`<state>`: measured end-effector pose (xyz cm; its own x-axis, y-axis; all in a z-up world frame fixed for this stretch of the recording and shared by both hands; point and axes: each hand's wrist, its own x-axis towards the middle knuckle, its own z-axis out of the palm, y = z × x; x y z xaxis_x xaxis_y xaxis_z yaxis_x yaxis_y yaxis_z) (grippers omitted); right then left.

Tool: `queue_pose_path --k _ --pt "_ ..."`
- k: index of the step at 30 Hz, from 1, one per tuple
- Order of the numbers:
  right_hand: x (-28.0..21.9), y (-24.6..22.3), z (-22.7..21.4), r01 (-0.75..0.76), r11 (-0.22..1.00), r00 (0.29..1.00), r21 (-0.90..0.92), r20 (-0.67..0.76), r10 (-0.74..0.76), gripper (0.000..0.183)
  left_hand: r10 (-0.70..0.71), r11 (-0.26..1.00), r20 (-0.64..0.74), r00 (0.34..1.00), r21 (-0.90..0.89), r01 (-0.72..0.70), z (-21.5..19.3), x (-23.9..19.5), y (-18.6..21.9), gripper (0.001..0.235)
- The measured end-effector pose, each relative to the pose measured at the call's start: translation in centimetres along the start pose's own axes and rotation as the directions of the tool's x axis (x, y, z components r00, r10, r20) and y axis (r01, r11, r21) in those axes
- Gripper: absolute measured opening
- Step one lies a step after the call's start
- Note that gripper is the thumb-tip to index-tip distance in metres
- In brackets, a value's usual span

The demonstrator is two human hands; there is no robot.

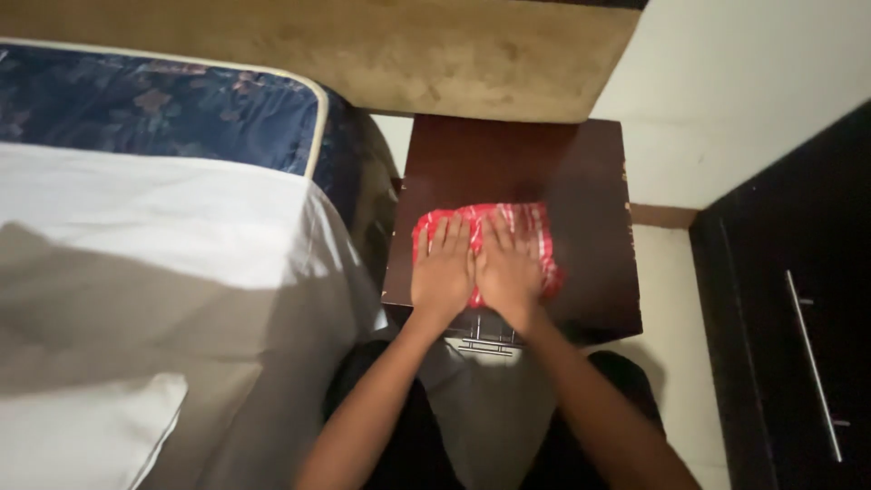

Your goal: Wiping a wooden nightstand with a checkered cloth.

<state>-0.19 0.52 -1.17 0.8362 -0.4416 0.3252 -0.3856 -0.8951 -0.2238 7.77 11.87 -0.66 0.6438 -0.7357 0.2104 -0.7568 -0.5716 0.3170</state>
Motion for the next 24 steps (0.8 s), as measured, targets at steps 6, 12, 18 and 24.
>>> queue_pose_path --k 6,12,18,24 --pt "0.3 -1.6 0.7 0.005 1.000 0.998 -0.022 0.058 -0.003 0.060 -0.043 0.999 0.001 0.999 -0.001 0.043 -1.7 -0.8 -0.8 0.057" --pt "5.6 -0.7 2.2 0.119 0.969 0.992 -0.217 -0.015 -0.125 0.060 -0.051 0.999 -0.079 0.996 -0.020 0.049 -0.2 4.0 -2.8 0.057" --pt "11.1 0.7 4.4 0.103 0.988 0.983 -0.119 -0.142 -0.120 0.055 -0.064 0.998 -0.050 0.997 -0.001 0.064 1.6 10.6 -5.0 0.055" --pt "16.0 3.1 8.6 0.074 0.986 0.971 -0.146 -0.216 -0.105 0.050 -0.040 0.999 -0.040 0.998 0.013 0.040 2.5 16.4 -6.8 0.056"
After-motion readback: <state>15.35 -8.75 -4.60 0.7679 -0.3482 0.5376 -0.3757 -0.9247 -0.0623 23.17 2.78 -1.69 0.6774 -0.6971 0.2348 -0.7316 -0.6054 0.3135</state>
